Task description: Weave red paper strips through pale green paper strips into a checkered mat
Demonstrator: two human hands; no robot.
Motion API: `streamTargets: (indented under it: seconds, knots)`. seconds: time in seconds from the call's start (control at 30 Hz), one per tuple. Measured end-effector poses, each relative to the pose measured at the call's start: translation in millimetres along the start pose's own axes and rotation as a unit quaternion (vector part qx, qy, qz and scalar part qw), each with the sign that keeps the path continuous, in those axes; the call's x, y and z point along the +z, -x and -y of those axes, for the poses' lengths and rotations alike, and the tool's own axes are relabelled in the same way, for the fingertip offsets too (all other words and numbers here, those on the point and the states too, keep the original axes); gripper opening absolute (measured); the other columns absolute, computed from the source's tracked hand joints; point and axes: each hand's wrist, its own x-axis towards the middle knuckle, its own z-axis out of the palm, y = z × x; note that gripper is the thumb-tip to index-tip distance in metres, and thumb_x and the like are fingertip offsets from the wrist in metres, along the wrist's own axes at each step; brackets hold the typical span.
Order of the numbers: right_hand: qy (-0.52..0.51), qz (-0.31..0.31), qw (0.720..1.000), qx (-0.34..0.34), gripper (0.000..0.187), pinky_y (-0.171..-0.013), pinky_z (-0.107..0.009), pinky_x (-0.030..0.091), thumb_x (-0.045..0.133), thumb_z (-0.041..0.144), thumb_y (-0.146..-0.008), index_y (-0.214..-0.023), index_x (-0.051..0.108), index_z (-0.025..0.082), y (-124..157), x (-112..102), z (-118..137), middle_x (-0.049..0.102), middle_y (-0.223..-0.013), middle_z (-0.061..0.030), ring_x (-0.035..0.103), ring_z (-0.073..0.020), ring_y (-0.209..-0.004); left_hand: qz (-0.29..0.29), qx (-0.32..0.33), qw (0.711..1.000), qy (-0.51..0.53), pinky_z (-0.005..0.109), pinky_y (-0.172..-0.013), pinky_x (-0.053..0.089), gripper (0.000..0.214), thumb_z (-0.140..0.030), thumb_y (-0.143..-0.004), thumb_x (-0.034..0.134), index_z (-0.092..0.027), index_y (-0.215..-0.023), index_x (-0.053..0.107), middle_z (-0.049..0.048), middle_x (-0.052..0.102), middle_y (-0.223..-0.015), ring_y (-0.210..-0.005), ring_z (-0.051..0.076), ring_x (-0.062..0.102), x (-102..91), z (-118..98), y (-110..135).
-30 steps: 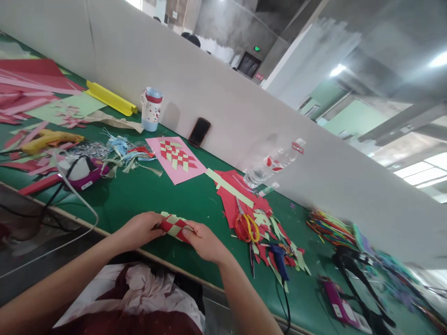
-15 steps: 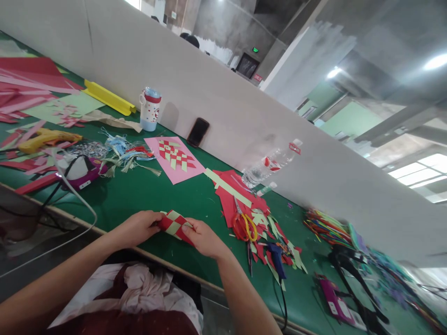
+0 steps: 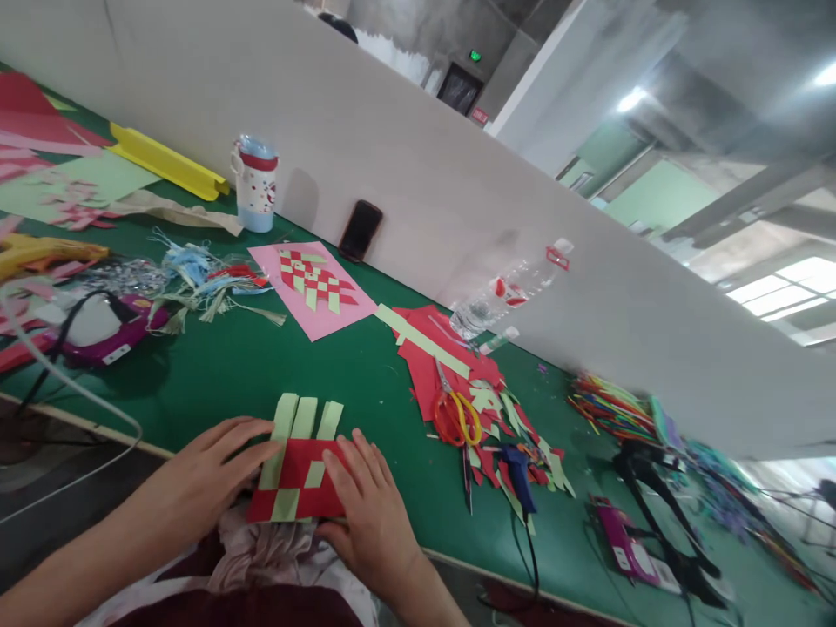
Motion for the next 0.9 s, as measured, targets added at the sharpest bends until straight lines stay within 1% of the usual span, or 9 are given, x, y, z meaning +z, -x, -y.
streamTargets:
  seconds: [0.07, 0.13, 0.23, 0.3, 0.4, 0.6, 0.7, 0.8, 0.9]
  knots:
    - [-0.003, -0.019, 1.000, -0.005, 0.085, -0.127, -0.064, 0.035, 0.081, 0.048, -0.092, -0.162, 0.044, 0.017, 9, 2, -3, 0.047, -0.166, -0.0192, 0.027, -0.0411, -0.162, -0.041, 0.053, 0.997, -0.039, 0.044, -0.117, 0.048, 0.046, -0.021, -0.093, 0.063, -0.029, -0.138, 0.067, 0.0068, 0.068, -0.144, -0.139, 0.029, 0.058, 4.4, -8, 6]
    - [-0.007, -0.038, 0.999, -0.015, 0.082, -0.126, -0.063, 0.037, 0.080, 0.049, -0.093, -0.161, 0.046, 0.016, 16, 5, -5, 0.050, -0.164, -0.0189, 0.030, -0.0395, -0.161, -0.046, 0.075, 0.994, -0.064, 0.045, -0.122, 0.042, 0.054, -0.040, -0.090, 0.073, -0.029, -0.142, 0.064, 0.0077, 0.063, -0.152, -0.145, 0.031, 0.052, 10.1, -16, 8]
    - [-0.006, -0.068, 0.998, -0.017, 0.076, -0.123, -0.063, 0.042, 0.078, 0.043, -0.096, -0.159, 0.048, 0.016, 21, 10, -10, 0.056, -0.159, -0.0183, 0.037, -0.0378, -0.158, -0.060, 0.085, 0.992, -0.067, 0.044, -0.130, 0.030, 0.056, -0.051, -0.088, 0.075, -0.033, -0.140, 0.065, 0.0048, 0.063, -0.153, -0.147, 0.029, 0.051, 18.9, -26, 4]
    - [-0.010, -0.083, 0.996, -0.005, 0.068, -0.122, -0.064, 0.043, 0.074, 0.039, -0.098, -0.157, 0.050, 0.016, 22, 13, -13, 0.060, -0.155, -0.0178, 0.043, -0.0370, -0.155, -0.069, 0.094, 0.992, -0.051, 0.040, -0.132, 0.024, 0.043, -0.047, -0.094, 0.069, -0.034, -0.135, 0.068, 0.0018, 0.067, -0.147, -0.143, 0.024, 0.053, 22.5, -29, -2]
    - [-0.024, -0.092, 0.995, 0.009, 0.058, -0.122, -0.063, 0.043, 0.070, 0.037, -0.102, -0.153, 0.055, 0.015, 19, 15, -15, 0.062, -0.153, -0.0171, 0.047, -0.0361, -0.152, -0.080, 0.101, 0.991, -0.033, 0.039, -0.133, 0.023, 0.029, -0.028, -0.100, 0.056, -0.031, -0.124, 0.073, 0.0007, 0.073, -0.134, -0.136, 0.021, 0.058, 21.5, -29, -14]
    - [-0.042, -0.123, 0.991, 0.023, 0.048, -0.119, -0.059, 0.044, 0.065, 0.039, -0.105, -0.147, 0.059, 0.017, -6, 9, -17, 0.068, -0.144, -0.0161, 0.056, -0.0336, -0.140, -0.034, 0.096, 0.993, -0.055, 0.045, -0.126, 0.038, 0.049, -0.002, -0.090, 0.045, -0.027, -0.121, 0.074, 0.0045, 0.073, -0.133, -0.136, 0.024, 0.059, 4.3, -12, -36]
    - [-0.057, -0.150, 0.987, 0.031, 0.046, -0.110, -0.054, 0.049, 0.065, 0.044, -0.105, -0.143, 0.062, 0.018, -17, 4, -19, 0.071, -0.137, -0.0153, 0.060, -0.0317, -0.127, -0.034, 0.099, 0.993, -0.048, 0.043, -0.122, 0.043, 0.048, -0.001, -0.093, 0.042, -0.026, -0.119, 0.074, 0.0056, 0.072, -0.134, -0.138, 0.024, 0.057, -3.8, -9, -49]
    - [-0.057, -0.166, 0.983, 0.061, 0.040, -0.103, -0.050, 0.051, 0.060, 0.042, -0.108, -0.140, 0.064, 0.019, -23, -2, -22, 0.071, -0.132, -0.0147, 0.060, -0.0307, -0.121, -0.028, 0.134, 0.990, -0.037, 0.036, -0.113, 0.049, 0.038, -0.011, -0.099, 0.048, -0.025, -0.127, 0.070, 0.0046, 0.073, -0.130, -0.132, 0.023, 0.060, -5.9, -12, -63]
    - [-0.033, -0.157, 0.983, 0.091, 0.034, -0.100, -0.049, 0.051, 0.057, 0.034, -0.108, -0.138, 0.065, 0.020, -27, -4, -25, 0.070, -0.133, -0.0136, 0.058, -0.0309, -0.119, -0.038, 0.154, 0.985, -0.067, 0.043, -0.112, 0.050, 0.033, -0.018, -0.101, 0.052, -0.024, -0.129, 0.069, 0.0052, 0.075, -0.124, -0.124, 0.026, 0.063, 1.8, -14, -72]
